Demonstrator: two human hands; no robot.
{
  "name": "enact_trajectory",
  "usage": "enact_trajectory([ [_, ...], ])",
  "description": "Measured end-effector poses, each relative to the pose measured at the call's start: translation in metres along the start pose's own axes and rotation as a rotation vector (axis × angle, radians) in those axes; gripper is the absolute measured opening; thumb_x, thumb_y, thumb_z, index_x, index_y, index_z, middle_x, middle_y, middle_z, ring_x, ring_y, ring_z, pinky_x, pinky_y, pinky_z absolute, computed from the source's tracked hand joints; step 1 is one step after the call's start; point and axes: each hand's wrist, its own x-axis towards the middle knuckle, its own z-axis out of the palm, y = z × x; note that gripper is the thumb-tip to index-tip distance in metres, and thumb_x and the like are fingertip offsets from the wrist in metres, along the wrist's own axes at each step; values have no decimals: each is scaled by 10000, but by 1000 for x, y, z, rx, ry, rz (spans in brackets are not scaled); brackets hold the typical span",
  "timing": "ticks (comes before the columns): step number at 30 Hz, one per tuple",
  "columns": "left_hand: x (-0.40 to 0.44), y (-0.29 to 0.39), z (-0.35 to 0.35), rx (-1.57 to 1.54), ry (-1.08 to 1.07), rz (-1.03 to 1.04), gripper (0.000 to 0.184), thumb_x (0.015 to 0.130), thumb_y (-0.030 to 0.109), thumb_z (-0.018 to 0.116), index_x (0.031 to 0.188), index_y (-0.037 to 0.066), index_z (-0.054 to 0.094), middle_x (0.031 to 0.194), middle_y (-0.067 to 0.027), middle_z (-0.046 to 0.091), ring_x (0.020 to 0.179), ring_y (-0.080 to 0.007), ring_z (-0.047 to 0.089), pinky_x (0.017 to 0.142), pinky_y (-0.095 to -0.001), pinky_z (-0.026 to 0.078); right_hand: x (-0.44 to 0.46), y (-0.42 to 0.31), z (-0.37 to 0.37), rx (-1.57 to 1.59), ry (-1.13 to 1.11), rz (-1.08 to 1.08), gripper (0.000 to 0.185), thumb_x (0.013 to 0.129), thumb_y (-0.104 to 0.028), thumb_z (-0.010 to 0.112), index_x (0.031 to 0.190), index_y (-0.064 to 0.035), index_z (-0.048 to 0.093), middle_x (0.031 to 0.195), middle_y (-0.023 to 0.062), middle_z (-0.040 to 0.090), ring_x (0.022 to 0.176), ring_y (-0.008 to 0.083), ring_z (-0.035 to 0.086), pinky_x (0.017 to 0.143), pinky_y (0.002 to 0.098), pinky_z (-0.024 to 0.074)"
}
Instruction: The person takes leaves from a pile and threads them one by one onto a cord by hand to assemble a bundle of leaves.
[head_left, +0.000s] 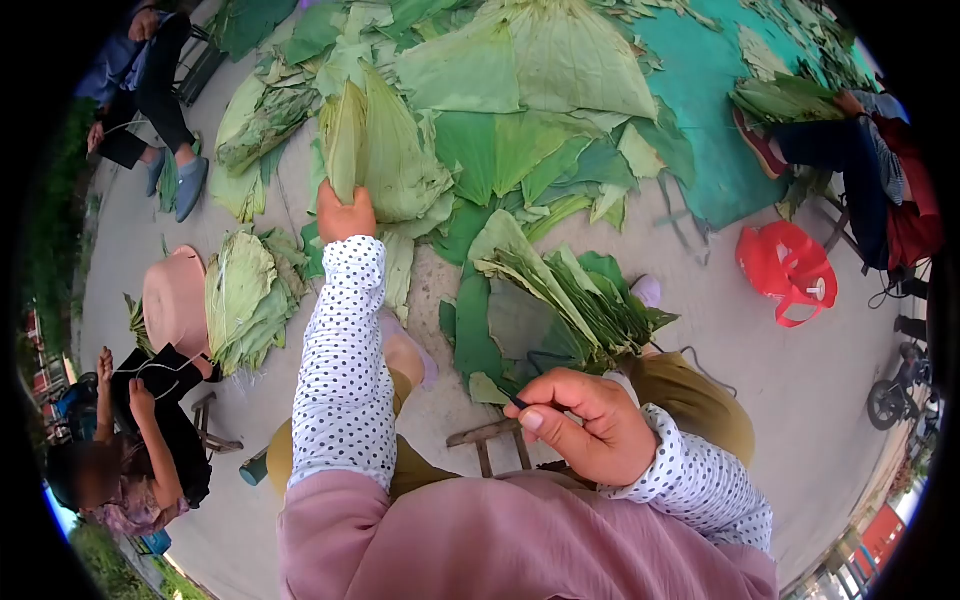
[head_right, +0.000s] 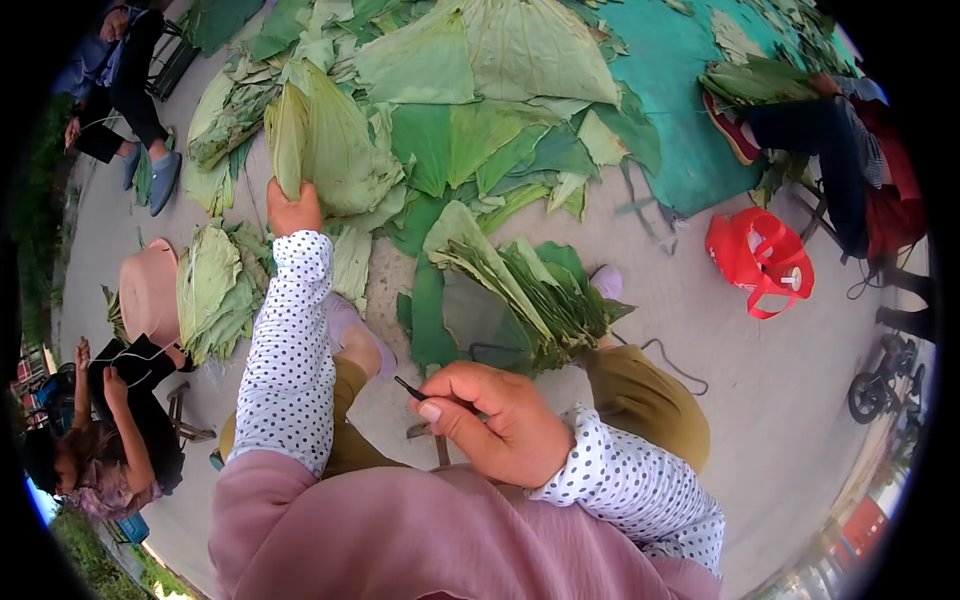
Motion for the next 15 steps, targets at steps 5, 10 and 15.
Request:
enact_trajectory([
  [5,-30,-7,-26,267,-50,544,534,671,127,719,1179,111,554,926,-137,579,904,-334,558,864,-438,421,-4,4,7,-13,82,3,92,894,-79,588,952,-8,581,790,79,597,676,150,559,636,277,459],
  [10,-92,-54,-14,719,-582,377,650,707,211,739,1310,193,497,1228,-126,523,1187,-302,449,1005,-438,354,-3,6,10,-60,77,-18,87,893,-77,590,955,-16,580,795,85,591,674,171,555,636,279,450],
  [15,-108,-84,5,681,-892,101,584,757,222,688,1304,152,497,1332,-127,470,1251,-296,413,1019,-403,363,0,1,8,-46,28,6,78,896,-67,584,955,-17,573,799,83,584,684,176,549,640,279,448],
])
